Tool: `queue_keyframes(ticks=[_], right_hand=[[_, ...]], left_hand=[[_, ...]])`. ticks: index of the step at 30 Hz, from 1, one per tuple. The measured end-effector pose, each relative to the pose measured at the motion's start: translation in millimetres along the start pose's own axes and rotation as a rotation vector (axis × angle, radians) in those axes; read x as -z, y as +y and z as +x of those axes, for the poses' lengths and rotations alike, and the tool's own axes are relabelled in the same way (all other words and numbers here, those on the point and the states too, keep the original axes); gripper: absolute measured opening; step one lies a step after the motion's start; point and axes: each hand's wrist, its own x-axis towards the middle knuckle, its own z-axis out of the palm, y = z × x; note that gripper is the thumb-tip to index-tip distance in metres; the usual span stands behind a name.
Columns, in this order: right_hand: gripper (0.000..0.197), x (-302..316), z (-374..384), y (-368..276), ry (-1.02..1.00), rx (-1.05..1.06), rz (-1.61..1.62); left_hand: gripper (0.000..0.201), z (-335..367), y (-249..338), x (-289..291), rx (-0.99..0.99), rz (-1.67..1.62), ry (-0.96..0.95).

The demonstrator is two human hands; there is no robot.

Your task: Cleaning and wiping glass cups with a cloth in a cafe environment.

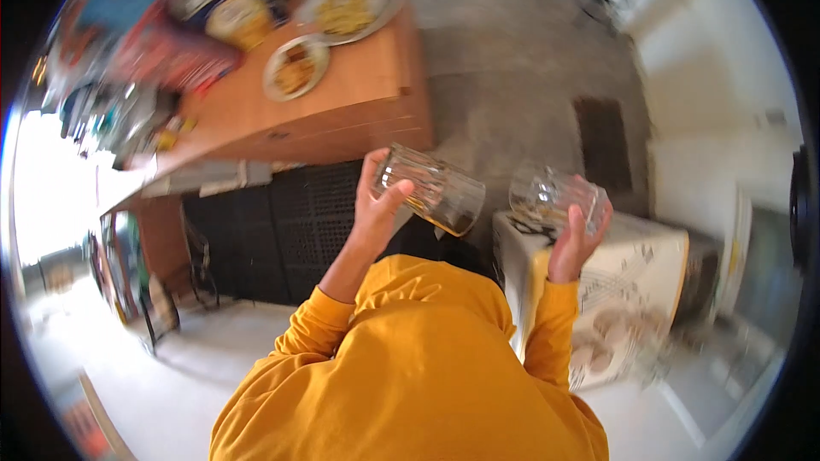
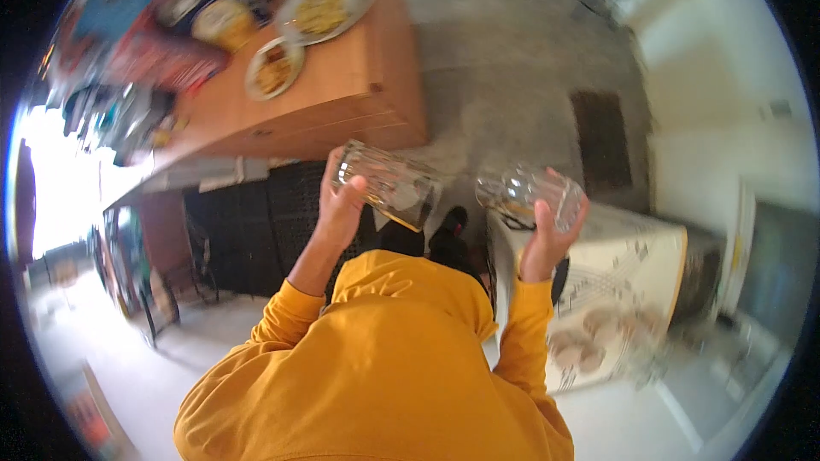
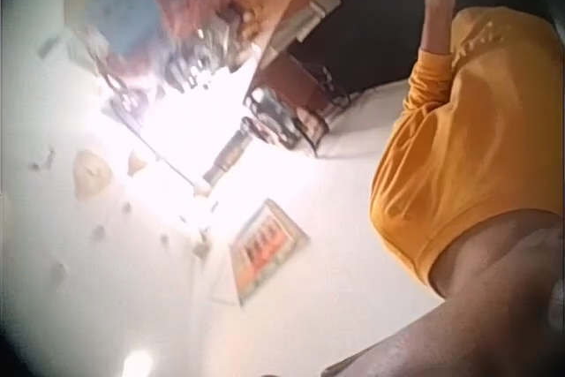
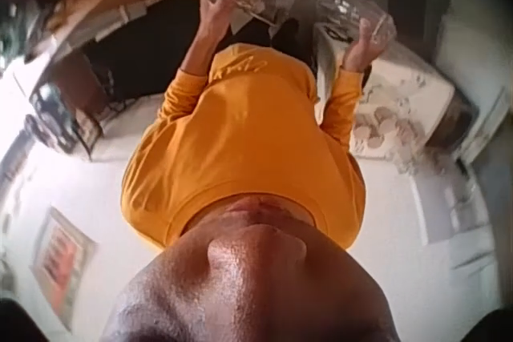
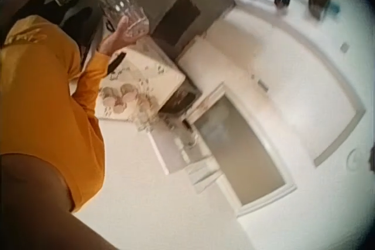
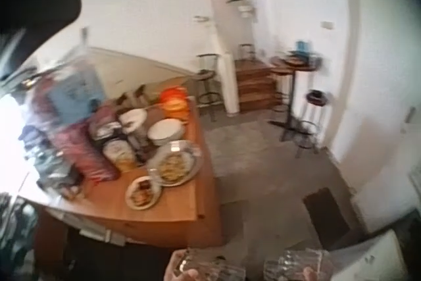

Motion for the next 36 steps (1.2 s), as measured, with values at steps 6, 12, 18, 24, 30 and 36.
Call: queue_keyframes(ticks=[6, 12, 18, 24, 30, 36], right_hand=[[0.062, -58, -25, 21, -0.467, -0.073, -0.106], [0.063, -153, -68, 15, -0.918, -0.077, -0.083], [0.06, -252, -136, 20, -1.111, -0.022, -0.052], [0.059, -344, -226, 34, -1.195, 0.028, -0.073], [0.056, -430, -311, 60, -1.272, -0.027, -0.03], [0.059, -500, -389, 79, -1.362, 0.011, -0.059]], left_hand=[[0.054, -83, 13, 63, -0.17, -0.14, 0.426], [0.061, -157, 38, 128, -0.393, -0.121, 0.815], [0.062, -201, 71, 205, -0.526, -0.015, 1.069], [0.068, -234, 105, 303, -0.607, -0.033, 1.118], [0.067, -273, 153, 378, -0.648, -0.055, 1.154], [0.071, -318, 183, 439, -0.637, -0.088, 1.234]])
